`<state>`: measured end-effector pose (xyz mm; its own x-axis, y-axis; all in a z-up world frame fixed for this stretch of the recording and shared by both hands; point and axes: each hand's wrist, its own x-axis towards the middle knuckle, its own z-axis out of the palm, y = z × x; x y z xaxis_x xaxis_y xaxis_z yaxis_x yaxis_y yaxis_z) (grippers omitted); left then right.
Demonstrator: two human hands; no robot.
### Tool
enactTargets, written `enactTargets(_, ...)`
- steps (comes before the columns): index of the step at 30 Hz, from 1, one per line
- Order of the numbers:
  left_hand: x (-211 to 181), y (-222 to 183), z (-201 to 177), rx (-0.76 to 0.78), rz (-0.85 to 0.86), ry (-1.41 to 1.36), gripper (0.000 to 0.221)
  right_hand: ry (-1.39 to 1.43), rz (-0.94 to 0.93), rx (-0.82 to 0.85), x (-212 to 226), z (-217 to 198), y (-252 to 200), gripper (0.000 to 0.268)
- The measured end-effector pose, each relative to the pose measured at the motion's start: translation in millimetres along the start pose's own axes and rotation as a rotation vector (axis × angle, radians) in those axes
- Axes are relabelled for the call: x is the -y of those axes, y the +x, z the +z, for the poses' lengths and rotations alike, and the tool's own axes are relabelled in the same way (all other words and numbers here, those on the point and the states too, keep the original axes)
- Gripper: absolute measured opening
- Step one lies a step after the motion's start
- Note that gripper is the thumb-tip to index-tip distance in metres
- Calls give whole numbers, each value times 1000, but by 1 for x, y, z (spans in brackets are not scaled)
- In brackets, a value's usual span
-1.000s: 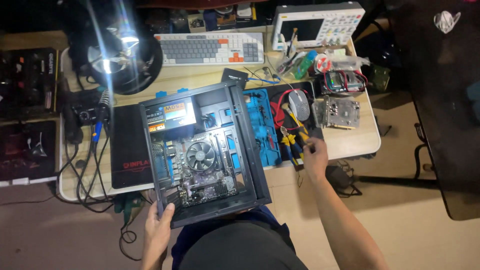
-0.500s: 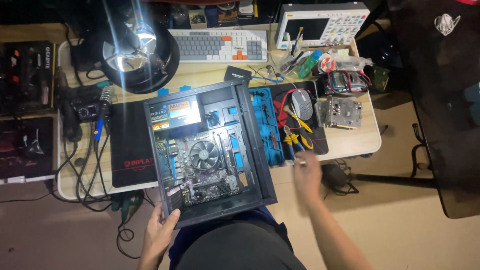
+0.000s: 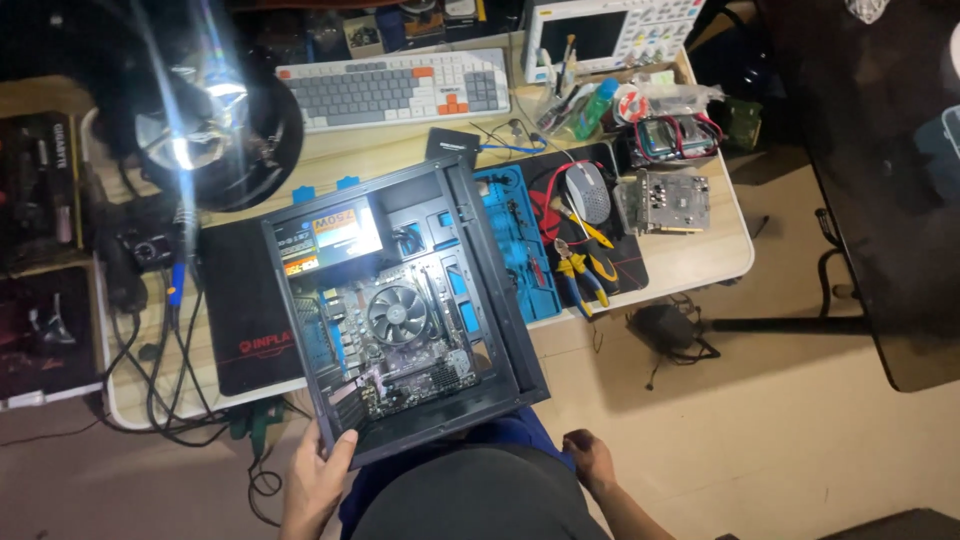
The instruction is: Using a screwdriver to install or remove components inside a computer case on a repair bench.
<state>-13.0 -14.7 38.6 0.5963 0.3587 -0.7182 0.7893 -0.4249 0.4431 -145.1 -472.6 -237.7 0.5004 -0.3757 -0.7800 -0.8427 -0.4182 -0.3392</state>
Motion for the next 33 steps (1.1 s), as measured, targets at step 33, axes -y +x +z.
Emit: enactTargets(33, 145, -61, 121, -255, -122, -985, 69, 9, -1274, -266, 557, -131, 126, 22)
